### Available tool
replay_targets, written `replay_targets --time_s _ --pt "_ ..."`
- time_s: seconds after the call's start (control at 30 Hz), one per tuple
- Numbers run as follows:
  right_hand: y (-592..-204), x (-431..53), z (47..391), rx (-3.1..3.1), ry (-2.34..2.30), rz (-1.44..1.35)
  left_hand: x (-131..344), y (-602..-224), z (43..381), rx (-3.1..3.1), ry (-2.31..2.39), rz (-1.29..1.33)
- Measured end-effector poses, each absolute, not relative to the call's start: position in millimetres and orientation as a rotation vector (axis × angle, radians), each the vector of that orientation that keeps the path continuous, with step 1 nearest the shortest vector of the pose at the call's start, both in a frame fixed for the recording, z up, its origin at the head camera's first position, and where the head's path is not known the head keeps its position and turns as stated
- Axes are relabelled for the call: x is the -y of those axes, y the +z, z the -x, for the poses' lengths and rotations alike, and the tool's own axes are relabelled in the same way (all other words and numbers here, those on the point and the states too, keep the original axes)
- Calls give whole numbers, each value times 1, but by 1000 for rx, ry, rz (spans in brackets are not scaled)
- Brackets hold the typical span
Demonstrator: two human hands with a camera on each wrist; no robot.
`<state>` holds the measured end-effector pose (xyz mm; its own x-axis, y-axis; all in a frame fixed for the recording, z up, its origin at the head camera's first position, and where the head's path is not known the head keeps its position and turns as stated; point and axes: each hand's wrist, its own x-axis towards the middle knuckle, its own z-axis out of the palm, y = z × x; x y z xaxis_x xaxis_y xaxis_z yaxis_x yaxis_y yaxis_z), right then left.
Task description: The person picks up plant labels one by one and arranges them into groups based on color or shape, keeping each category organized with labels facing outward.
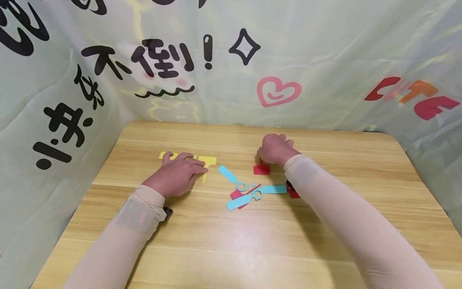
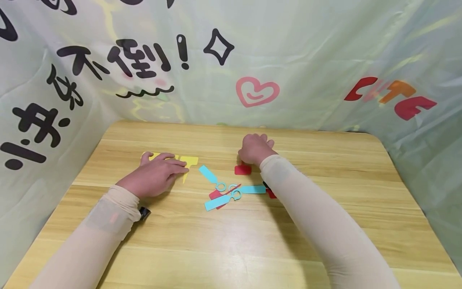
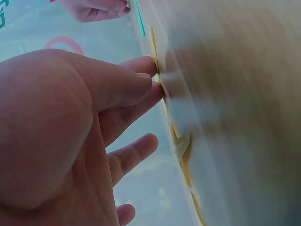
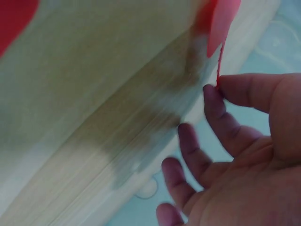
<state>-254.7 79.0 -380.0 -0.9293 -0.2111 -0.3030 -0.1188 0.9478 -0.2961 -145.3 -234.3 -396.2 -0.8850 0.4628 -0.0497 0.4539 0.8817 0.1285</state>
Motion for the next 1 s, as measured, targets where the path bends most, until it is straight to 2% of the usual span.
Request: replay_targets --time_s 0.27,0.57,1.0 --pt "-379 -79 246 -2841 -299 140 232 -394 145 -2968 169 -729" --pt "-380 -82 240 -2899 -273 216 232 -395 144 -2969 177 -719" --pt "-374 -109 203 -2737 -403 1076 232 -396 145 -2965 185 -716"
